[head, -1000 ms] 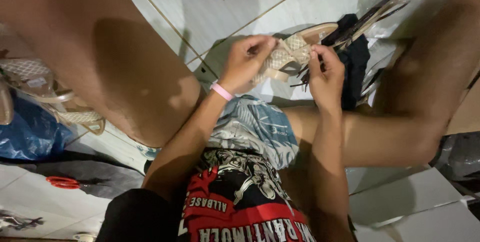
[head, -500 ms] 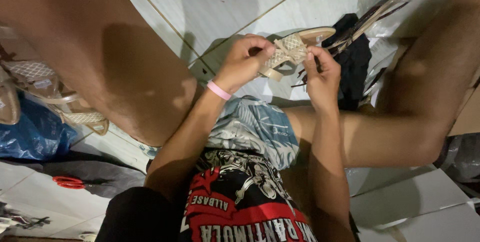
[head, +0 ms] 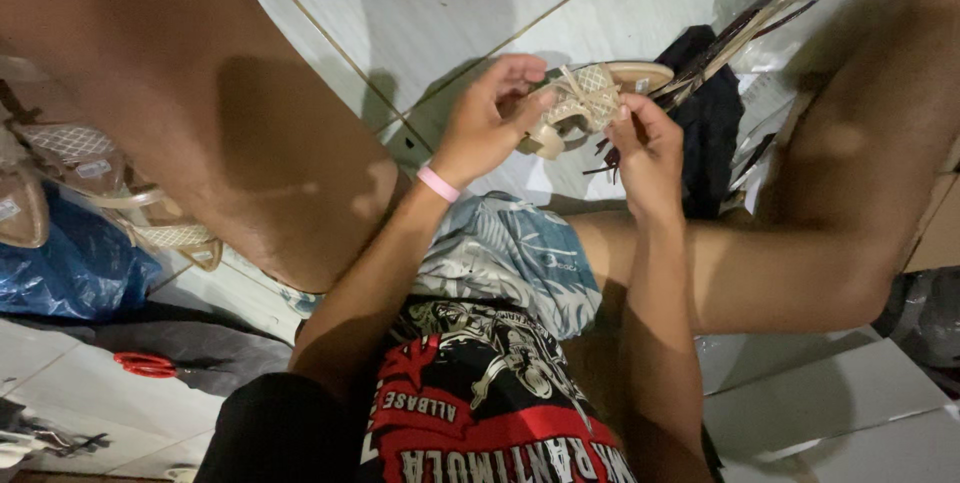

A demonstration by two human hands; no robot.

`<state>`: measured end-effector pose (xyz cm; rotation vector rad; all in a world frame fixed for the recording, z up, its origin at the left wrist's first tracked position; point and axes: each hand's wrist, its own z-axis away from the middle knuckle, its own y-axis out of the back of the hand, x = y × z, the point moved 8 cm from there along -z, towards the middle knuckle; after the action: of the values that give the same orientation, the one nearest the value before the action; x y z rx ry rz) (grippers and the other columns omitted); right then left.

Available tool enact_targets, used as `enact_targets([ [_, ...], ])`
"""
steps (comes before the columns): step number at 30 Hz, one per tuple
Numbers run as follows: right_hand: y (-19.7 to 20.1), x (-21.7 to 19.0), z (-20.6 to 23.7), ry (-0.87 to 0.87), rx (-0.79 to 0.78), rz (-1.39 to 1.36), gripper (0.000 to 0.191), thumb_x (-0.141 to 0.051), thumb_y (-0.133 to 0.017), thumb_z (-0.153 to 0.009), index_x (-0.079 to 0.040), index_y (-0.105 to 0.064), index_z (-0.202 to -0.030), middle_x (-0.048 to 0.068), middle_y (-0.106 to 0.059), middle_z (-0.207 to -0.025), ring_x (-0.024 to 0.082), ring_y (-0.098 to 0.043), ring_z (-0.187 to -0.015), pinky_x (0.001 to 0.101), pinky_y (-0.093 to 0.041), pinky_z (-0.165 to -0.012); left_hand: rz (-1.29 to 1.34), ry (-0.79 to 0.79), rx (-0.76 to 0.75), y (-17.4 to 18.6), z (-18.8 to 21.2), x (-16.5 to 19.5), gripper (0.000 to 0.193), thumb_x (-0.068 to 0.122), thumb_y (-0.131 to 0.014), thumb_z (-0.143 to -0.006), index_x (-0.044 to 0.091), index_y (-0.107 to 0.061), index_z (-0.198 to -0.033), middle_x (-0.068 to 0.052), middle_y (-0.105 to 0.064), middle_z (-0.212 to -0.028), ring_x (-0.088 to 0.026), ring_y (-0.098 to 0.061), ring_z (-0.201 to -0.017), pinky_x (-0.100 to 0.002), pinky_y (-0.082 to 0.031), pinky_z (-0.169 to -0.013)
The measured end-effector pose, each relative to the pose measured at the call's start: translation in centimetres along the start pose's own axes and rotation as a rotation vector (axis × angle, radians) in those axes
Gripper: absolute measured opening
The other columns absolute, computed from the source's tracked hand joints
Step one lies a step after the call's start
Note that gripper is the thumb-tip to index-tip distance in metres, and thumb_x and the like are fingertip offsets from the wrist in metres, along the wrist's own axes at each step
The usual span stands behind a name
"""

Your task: The person sits on the floor and assembles beige sandals by hand. They attach straps to the sole, thread them through holes, and secure them in place. The person handles multiple sandals and cardboard packaging materials during the process.

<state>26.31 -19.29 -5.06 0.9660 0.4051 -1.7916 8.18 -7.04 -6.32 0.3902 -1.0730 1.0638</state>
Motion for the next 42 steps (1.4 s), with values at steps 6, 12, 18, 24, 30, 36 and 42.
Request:
enact_targets([
  [6, -0.1, 0.8, -0.4, -0.007, -0.012, -0.092, 0.017, -0.012, -0.059, -0.11, 0.0, -0.068, -0.116, 0.001, -0.07, -0.105, 0.008, -0.062, -0.095, 0.0255, -0.054, -0.089, -0.148, 0.027, 0.021, 0.0, 0.2, -0.9, 0.028, 0.013, -0.076, -0.094, 0.0, -0.071, -0.117, -0.009, -0.077, -0.111, -0.015, -0.072, -0.104, -0.029, -0.056, -0.097],
  [12, -0.1, 0.9, -0.4, -0.058, -0.012, -0.213, 0.02, -0.016, -0.059, -0.108, -0.002, -0.068, -0.119, 0.002, -0.071, -0.113, 0.01, -0.066, -0.104, 0.0294, -0.057, -0.097, -0.136, 0.021, 0.054, 0.3, 0.2, -1.3, 0.028, 0.013, -0.077, -0.093, -0.001, -0.073, -0.117, -0.01, -0.078, -0.11, -0.015, -0.073, -0.102, -0.029, -0.057, -0.095],
  [18, 0.0, -0.3, -0.4, 0.001, 0.046, -0.124, 0.023, -0.019, -0.063, -0.106, -0.003, -0.067, -0.123, 0.002, -0.069, -0.115, 0.009, -0.065, -0.103, 0.0294, -0.058, -0.091, -0.149, 0.0, 0.065, 0.3, 0.6, -0.7, 0.037, 0.012, -0.082, -0.089, -0.002, -0.069, -0.122, -0.01, -0.077, -0.115, -0.016, -0.072, -0.107, -0.03, -0.056, -0.098],
  [24, -0.4, -2.7, 0.7, 0.237, 0.139, 0.022, 0.02, -0.004, -0.075, -0.102, 0.0, -0.063, -0.118, 0.003, -0.069, -0.112, 0.009, -0.067, -0.101, 0.0257, -0.057, -0.089, -0.206, -0.05, 0.106, 0.1, 0.7, 0.7, 0.047, 0.014, -0.087, -0.084, 0.0, -0.067, -0.124, -0.01, -0.076, -0.118, -0.016, -0.072, -0.108, -0.031, -0.057, -0.099],
  [30, -1.7, -4.7, 1.8, 0.381, 0.177, 0.216, 0.012, 0.003, -0.077, -0.1, 0.005, -0.07, -0.11, 0.007, -0.073, -0.11, 0.013, -0.071, -0.103, 0.0274, -0.059, -0.093, -0.344, -0.058, 0.109, 0.1, 1.2, 2.3, 0.058, 0.022, -0.093, -0.076, 0.002, -0.067, -0.124, -0.012, -0.077, -0.112, -0.02, -0.075, -0.102, -0.032, -0.058, -0.092],
  [36, -2.0, -4.8, 2.0, 0.356, 0.26, 0.308, 0.008, 0.002, -0.076, -0.097, 0.005, -0.07, -0.101, 0.011, -0.073, -0.113, 0.012, -0.07, -0.091, 0.0244, -0.056, -0.074, -0.414, -0.059, 0.141, -0.2, 1.4, 3.1, 0.053, 0.024, -0.09, -0.078, 0.004, -0.069, -0.122, -0.014, -0.077, -0.109, -0.022, -0.077, -0.1, -0.033, -0.059, -0.088],
  [42, -2.5, -4.2, 1.8, 0.415, 0.229, 0.199, 0.008, 0.003, -0.073, -0.101, 0.004, -0.066, -0.104, 0.015, -0.073, -0.119, 0.012, -0.071, -0.1, 0.0245, -0.059, -0.081, -0.433, -0.053, 0.202, -0.1, 1.5, 2.4, 0.051, 0.025, -0.09, -0.079, 0.002, -0.07, -0.12, -0.014, -0.077, -0.109, -0.022, -0.076, -0.101, -0.033, -0.059, -0.089],
])
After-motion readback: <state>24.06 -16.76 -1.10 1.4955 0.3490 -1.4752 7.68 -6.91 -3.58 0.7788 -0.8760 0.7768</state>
